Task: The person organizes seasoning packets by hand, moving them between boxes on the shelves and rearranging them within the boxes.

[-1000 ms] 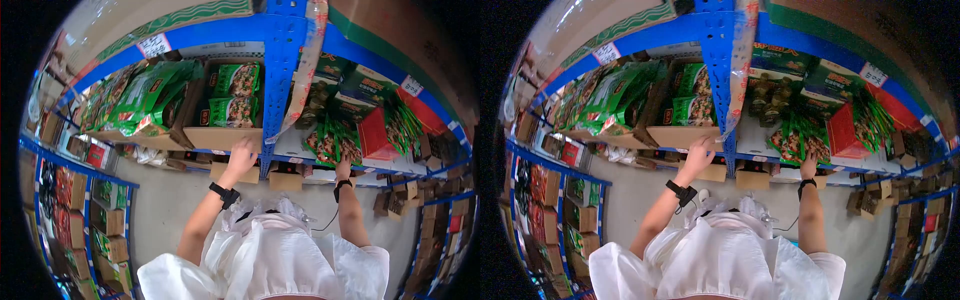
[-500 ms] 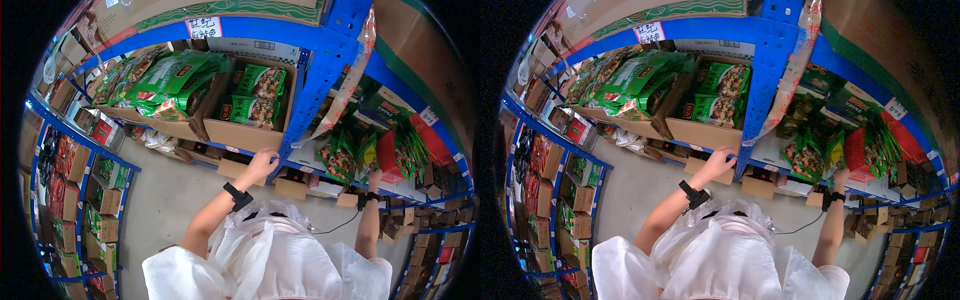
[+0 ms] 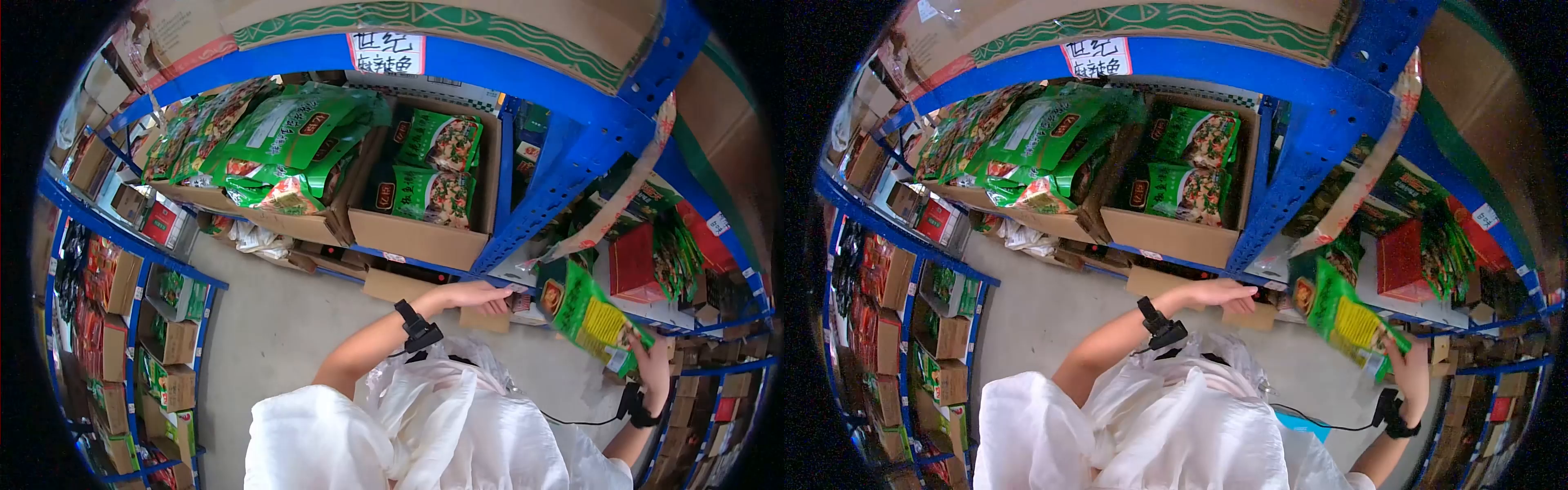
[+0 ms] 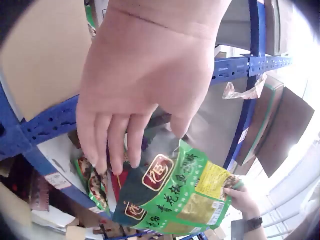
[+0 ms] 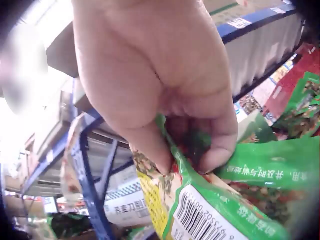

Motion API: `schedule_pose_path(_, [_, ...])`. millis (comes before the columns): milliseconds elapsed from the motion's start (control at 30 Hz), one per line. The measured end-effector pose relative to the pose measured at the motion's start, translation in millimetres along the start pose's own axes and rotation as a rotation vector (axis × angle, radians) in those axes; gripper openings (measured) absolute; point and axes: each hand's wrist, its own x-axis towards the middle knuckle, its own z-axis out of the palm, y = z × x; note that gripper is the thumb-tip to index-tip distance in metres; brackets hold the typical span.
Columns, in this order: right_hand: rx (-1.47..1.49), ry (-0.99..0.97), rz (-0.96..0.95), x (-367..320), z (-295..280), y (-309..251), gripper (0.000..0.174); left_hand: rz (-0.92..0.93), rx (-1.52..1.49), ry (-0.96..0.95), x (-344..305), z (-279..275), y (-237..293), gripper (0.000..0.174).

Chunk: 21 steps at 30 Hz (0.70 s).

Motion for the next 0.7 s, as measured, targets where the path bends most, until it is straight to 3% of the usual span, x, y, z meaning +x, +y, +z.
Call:
schedule_pose_path(100, [0.047, -0.066, -0.162, -15.6, 6.4, -65.5, 0.014, -0.127, -0.355, -0.219, -15.0, -2.1, 1.8, 0.082])
schedule_pose_path(133, [0.019, -0.067, -0.275, -15.0, 12.4, -83.7, 0.015, -0.111, -0.322, -0.321, -21.0, -3.9, 1.6, 0.101])
schedule_pose_path(167, [-0.009, -0.068, -0.388, -12.7, 18.3, -102.5, 0.017, -0.111, -0.374, -0.408, -27.4, -7.9, -1.4, 0.105])
schedule_pose_path(267, [-0.010, -0.169, -0.446, -8.0, 32.2, -158.8, 0.023, -0.087, -0.490, -0.587, -56.7, -23.8, -11.4, 0.120])
schedule_pose_path(467, [-0.120, -0.120, -0.611, 9.3, 63.6, -224.2, 0.028, 0.009, -0.854, -0.453, -155.1, -63.6, -24.2, 0.125])
schedule_pose_path(567, [-0.096, -0.069, -0.763, 28.5, 81.0, -255.3, 0.031, 0.037, -0.956, -0.291, -201.6, -85.5, -12.8, 0.126])
schedule_pose_path(700, [-0.122, -0.016, -0.873, 49.9, 101.0, -287.2, 0.033, 0.122, -1.107, -0.131, -237.9, -114.5, 3.1, 0.109])
